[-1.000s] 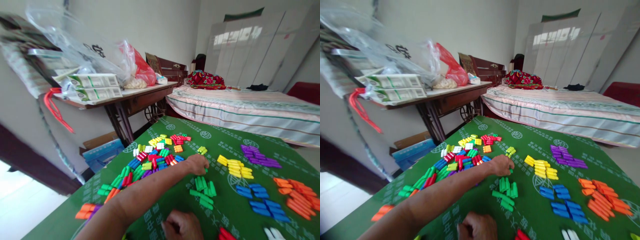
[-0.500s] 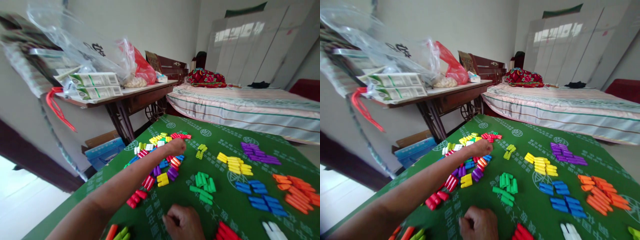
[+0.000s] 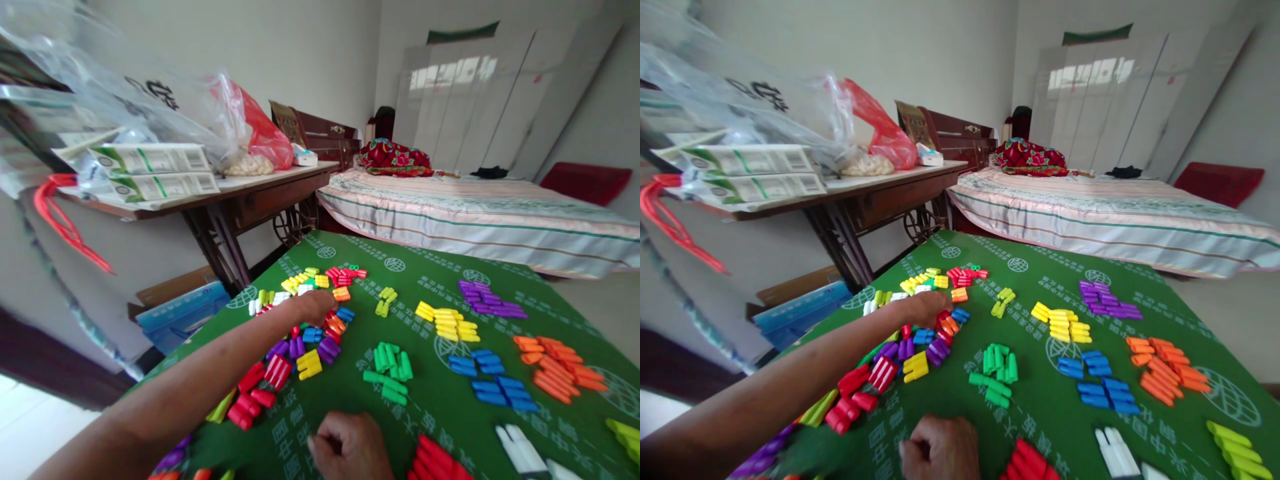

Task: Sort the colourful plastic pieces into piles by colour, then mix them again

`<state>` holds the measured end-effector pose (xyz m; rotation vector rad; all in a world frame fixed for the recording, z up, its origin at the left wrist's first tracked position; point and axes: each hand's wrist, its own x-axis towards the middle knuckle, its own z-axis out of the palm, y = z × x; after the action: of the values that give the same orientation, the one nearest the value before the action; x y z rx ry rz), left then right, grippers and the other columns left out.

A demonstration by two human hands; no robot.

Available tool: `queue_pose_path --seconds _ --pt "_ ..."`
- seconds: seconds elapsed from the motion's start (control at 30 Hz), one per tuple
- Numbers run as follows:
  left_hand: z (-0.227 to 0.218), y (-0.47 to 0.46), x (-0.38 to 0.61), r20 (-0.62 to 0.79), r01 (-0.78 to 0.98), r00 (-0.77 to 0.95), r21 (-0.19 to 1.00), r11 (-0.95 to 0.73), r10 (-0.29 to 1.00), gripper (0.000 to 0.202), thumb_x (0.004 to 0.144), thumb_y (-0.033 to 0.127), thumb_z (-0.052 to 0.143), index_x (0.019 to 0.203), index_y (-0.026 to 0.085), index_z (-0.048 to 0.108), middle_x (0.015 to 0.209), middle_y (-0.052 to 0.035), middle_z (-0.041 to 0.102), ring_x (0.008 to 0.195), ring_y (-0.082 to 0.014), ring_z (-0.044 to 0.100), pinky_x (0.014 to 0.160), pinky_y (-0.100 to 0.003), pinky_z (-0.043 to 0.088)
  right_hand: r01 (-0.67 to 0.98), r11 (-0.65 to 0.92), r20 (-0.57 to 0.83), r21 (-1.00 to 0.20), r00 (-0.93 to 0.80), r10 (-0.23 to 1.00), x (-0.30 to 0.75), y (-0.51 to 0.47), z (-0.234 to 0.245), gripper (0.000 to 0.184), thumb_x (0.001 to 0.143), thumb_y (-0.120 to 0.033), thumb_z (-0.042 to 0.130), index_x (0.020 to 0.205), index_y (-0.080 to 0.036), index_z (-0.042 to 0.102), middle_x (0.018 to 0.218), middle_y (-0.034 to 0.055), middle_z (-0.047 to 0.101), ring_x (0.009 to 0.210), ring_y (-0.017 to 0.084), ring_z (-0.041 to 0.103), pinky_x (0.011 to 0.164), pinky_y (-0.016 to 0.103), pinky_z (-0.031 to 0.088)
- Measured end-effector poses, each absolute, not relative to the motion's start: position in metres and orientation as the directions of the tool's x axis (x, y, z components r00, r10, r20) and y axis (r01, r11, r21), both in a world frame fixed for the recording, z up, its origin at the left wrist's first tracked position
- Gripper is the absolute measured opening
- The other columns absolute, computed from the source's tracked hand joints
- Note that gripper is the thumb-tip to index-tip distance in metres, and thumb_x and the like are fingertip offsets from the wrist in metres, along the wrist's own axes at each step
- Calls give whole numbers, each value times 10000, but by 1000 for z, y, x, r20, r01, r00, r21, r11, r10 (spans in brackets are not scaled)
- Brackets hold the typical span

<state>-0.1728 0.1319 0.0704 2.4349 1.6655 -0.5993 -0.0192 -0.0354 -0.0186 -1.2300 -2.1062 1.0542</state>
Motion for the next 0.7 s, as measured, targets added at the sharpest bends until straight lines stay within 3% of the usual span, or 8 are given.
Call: queue_pose_path --seconds 0.3,0.5,0.7 --pt "69 144 -177 -427 885 307 -200 -420 850 503 590 200 731 1083 183 636 1072 -120 669 958 -284 629 782 -344 505 492 303 57 -816 -454 889 -13 -39 1 229 808 -277 548 609 -206 636 544 -55 607 508 66 514 497 191 275" --pt "92 139 -181 -424 898 305 -170 -405 853 445 652 230 690 1093 207 635 1039 -76 685 921 -230 635 761 -282 480 507 321 65 -800 -458 887 -13 -39 0 229 814 -276 556 608 -209 632 550 -54 615 515 70 525 496 194 281" --pt "118 151 -161 -332 919 302 -148 -365 894 253 676 325 664 897 202 675 847 -21 700 762 -174 628 661 -234 452 501 305 60 -810 -446 893 -16 -40 3 213 802 -252 566 612 -215 652 561 -47 648 517 75 562 481 188 286"
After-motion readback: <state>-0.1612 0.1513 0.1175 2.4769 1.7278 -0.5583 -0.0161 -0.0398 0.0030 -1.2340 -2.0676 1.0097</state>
